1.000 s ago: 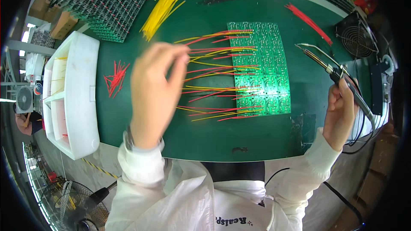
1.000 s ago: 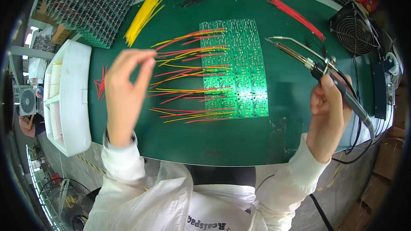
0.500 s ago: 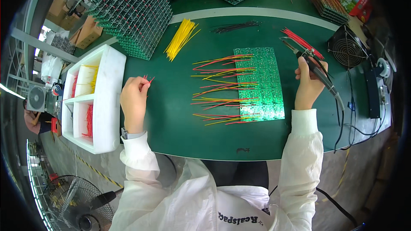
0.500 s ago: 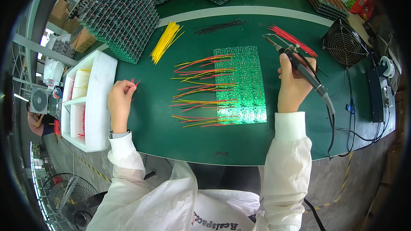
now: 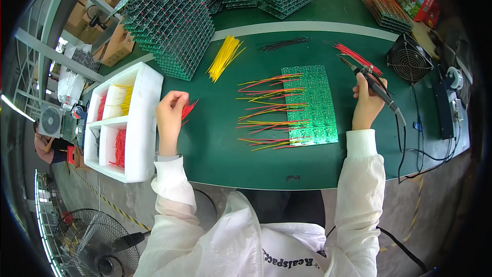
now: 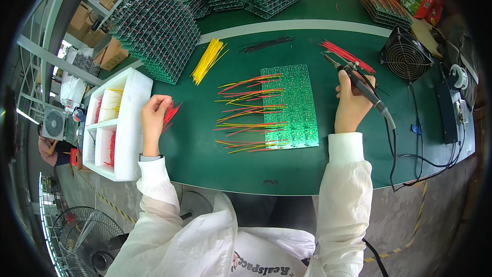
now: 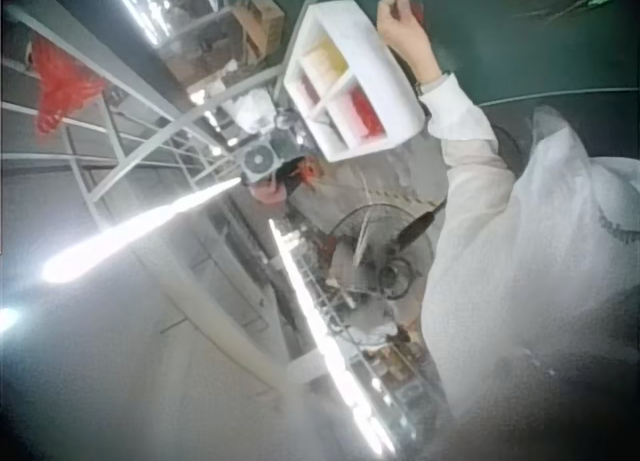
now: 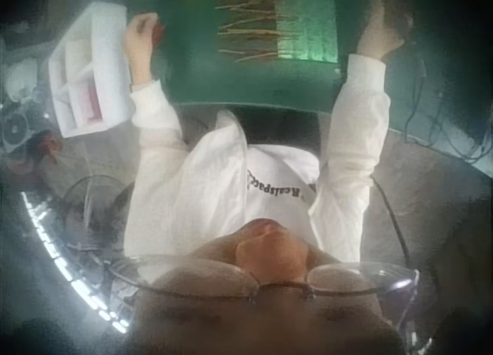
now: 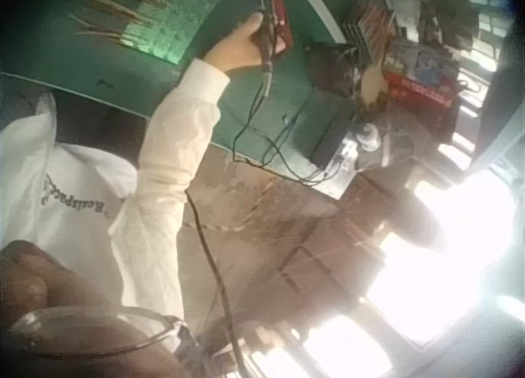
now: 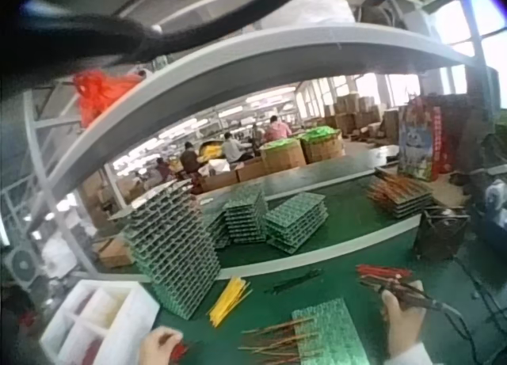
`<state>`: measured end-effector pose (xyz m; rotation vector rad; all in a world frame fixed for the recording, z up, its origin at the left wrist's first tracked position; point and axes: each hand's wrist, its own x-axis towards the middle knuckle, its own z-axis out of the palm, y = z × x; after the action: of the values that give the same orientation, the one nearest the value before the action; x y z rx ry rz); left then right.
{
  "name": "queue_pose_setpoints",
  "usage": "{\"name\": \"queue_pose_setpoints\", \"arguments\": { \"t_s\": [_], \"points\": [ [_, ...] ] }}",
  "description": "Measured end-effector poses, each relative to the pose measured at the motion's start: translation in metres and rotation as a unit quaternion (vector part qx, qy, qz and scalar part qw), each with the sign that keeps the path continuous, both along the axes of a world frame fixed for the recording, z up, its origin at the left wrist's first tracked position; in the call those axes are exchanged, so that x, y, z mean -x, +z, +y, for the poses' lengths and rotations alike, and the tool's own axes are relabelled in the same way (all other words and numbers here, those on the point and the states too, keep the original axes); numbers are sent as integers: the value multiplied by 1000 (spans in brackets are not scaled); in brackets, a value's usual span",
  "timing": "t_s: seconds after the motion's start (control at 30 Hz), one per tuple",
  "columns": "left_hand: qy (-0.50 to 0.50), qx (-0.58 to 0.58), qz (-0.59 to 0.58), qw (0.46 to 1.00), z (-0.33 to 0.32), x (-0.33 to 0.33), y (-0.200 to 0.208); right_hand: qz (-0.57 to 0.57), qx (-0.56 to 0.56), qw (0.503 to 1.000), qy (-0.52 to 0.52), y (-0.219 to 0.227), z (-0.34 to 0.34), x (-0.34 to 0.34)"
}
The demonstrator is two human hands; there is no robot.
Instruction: The person solders wires to a circuit board panel using a soldering iron, picking up wires by hand and attaching them to the board.
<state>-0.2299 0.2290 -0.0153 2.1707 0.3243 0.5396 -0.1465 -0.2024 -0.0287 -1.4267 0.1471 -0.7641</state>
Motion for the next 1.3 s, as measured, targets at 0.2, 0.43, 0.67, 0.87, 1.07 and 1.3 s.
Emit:
{"name": "queue_pose_setpoints", "arguments": {
  "t_s": [0.2, 0.43, 0.67, 0.87, 1.07, 1.3],
  "points": [
    [-65, 33, 25, 997, -10, -14, -2, 5, -1, 1000, 8, 0, 1, 0],
    [-140, 70, -12, 988, -66, -26, -10, 9, -6, 1000, 6, 3, -1, 1],
    [-354, 174, -22, 919, -157, -50, 17, 12, -5, 1000, 8, 4, 0, 5],
    [-250, -152, -146, 945, -210, -85, 19, 14, -1, 1000, 23, 6, 2, 15],
    [-243, -263, -232, 904, -224, -91, -1, 38, -15, 996, 79, 10, 11, 31],
    [-254, -259, -212, 907, -225, -97, -8, 30, -20, 995, 97, 12, 18, 35]
  ]
}}
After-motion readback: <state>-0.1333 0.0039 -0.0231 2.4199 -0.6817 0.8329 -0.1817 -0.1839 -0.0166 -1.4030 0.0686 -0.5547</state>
